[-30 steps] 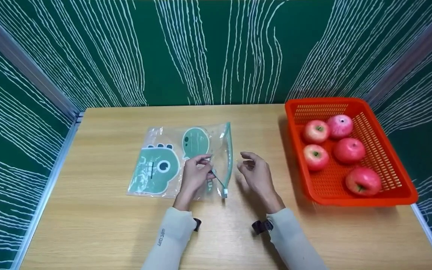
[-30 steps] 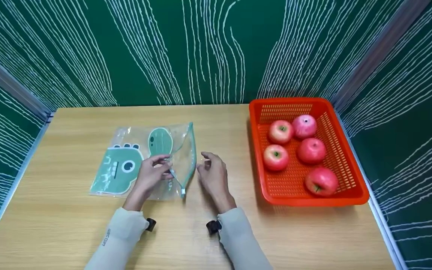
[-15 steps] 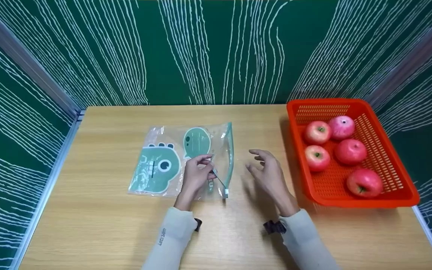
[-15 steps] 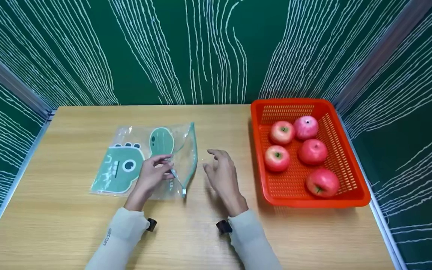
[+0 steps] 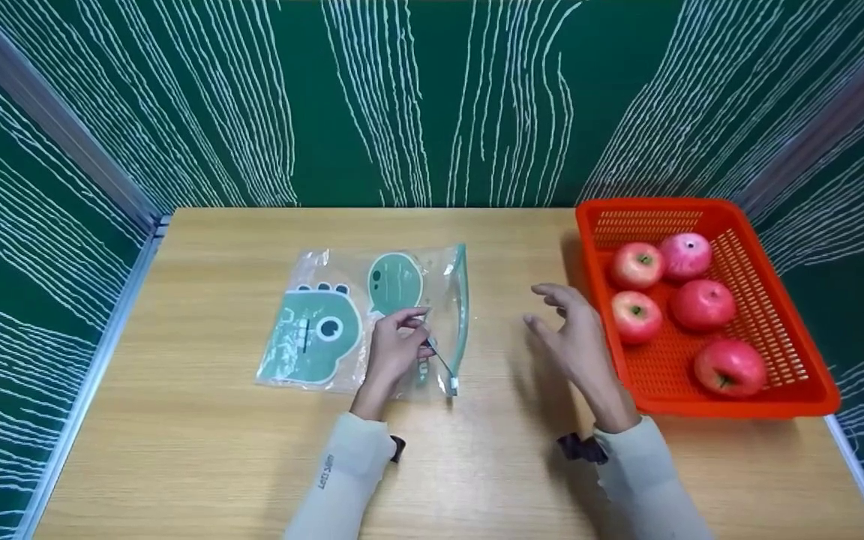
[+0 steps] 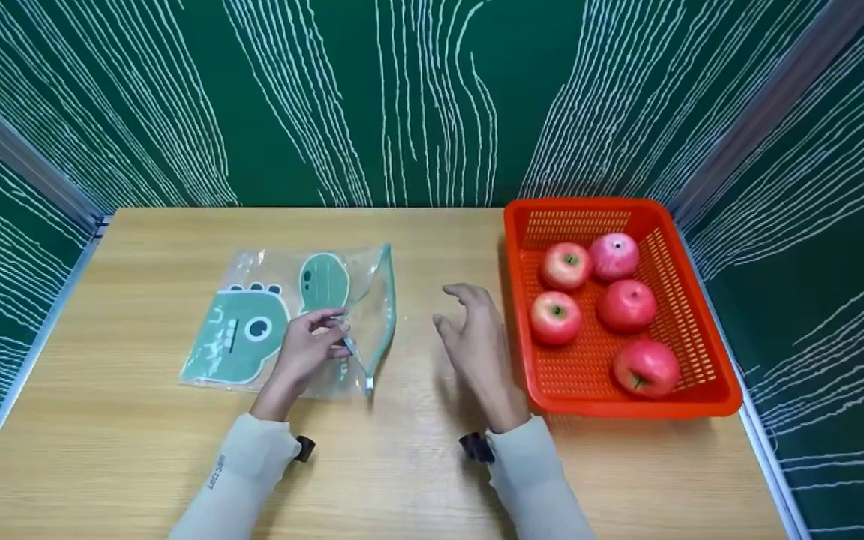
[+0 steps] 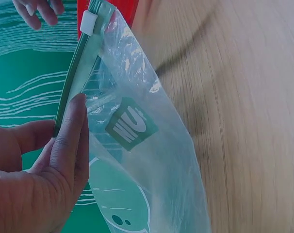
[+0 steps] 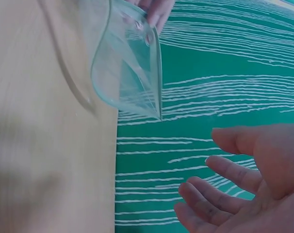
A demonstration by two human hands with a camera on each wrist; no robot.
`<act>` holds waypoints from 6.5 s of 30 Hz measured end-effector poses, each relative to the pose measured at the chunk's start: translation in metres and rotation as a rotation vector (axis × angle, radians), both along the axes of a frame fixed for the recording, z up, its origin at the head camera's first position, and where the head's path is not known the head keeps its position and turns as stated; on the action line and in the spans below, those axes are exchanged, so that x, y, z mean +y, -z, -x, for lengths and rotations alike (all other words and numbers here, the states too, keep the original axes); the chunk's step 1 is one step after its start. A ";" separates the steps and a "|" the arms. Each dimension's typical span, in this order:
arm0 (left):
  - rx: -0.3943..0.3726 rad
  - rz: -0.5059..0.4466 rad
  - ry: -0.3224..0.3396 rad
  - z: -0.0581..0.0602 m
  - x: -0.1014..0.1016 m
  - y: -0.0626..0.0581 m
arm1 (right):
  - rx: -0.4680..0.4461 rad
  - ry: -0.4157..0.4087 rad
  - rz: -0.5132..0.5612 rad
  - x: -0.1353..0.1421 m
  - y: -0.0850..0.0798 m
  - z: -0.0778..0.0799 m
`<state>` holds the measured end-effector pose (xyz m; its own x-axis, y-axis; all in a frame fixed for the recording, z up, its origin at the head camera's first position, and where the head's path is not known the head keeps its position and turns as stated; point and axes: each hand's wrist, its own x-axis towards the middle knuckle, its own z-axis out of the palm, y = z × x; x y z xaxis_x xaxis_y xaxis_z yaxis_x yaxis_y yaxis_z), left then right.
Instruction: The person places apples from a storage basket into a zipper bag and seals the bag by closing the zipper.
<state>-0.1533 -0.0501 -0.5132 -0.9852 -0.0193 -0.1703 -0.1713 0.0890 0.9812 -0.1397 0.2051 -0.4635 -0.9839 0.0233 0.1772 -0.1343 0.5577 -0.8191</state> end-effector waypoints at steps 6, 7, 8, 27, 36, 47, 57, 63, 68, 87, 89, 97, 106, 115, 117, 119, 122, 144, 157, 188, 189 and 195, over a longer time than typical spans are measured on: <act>-0.006 -0.018 -0.001 0.000 0.000 -0.002 | 0.007 0.013 0.000 0.013 -0.010 0.001; -0.004 -0.015 -0.001 0.000 0.000 -0.002 | -0.008 0.013 -0.005 0.016 -0.012 0.001; -0.005 -0.012 -0.002 0.000 0.000 -0.002 | -0.024 0.014 -0.009 0.018 -0.014 0.001; -0.002 0.004 -0.002 -0.001 -0.001 -0.001 | -0.039 0.009 -0.165 0.057 -0.028 -0.006; 0.029 -0.037 0.004 -0.002 -0.003 -0.001 | 0.087 0.021 -0.252 0.075 -0.025 -0.004; 0.027 -0.032 -0.002 -0.002 -0.004 -0.001 | 0.038 0.016 -0.393 0.093 -0.025 -0.004; 0.018 0.004 -0.002 -0.001 -0.005 0.002 | -0.068 0.006 -0.524 0.108 -0.027 -0.006; 0.002 -0.009 0.000 -0.002 -0.004 -0.001 | -0.109 -0.003 -0.617 0.114 -0.026 -0.002; -0.009 -0.022 -0.004 -0.003 -0.004 0.000 | -0.136 -0.030 -0.647 0.120 -0.025 0.000; 0.022 -0.043 0.009 -0.003 -0.005 0.004 | -0.277 -0.151 -0.804 0.134 -0.037 0.006; 0.021 -0.042 0.010 -0.003 -0.005 0.005 | -0.284 -0.163 -0.819 0.134 -0.040 0.007; 0.011 -0.026 0.010 -0.002 -0.006 0.004 | -0.291 -0.241 -0.882 0.133 -0.048 0.014; -0.002 0.005 0.009 -0.002 -0.007 0.003 | -0.298 -0.318 -0.914 0.135 -0.051 0.020; 0.002 -0.011 0.011 -0.003 -0.006 0.003 | -0.318 -0.382 -0.943 0.135 -0.044 0.027; 0.002 -0.008 0.014 -0.003 -0.006 0.003 | -0.318 -0.394 -0.951 0.136 -0.043 0.028; 0.005 -0.010 0.016 -0.003 -0.006 0.003 | -0.315 -0.405 -0.959 0.137 -0.041 0.029; 0.006 -0.019 0.014 -0.003 -0.004 0.003 | -0.303 -0.423 -0.970 0.139 -0.038 0.031; 0.018 -0.025 0.005 -0.004 -0.003 0.006 | -0.288 -0.441 -0.964 0.151 -0.024 0.040; 0.021 -0.006 0.015 -0.003 -0.005 0.010 | -0.306 -0.448 -0.979 0.149 -0.015 0.051; 0.018 0.000 0.009 -0.003 -0.005 0.010 | -0.209 -0.431 -0.935 0.162 -0.023 0.050; 0.016 0.000 0.009 -0.002 -0.005 0.010 | -0.199 -0.429 -0.936 0.163 -0.024 0.049; 0.016 -0.012 0.007 -0.004 -0.006 0.009 | -0.188 -0.391 -0.933 0.164 -0.032 0.044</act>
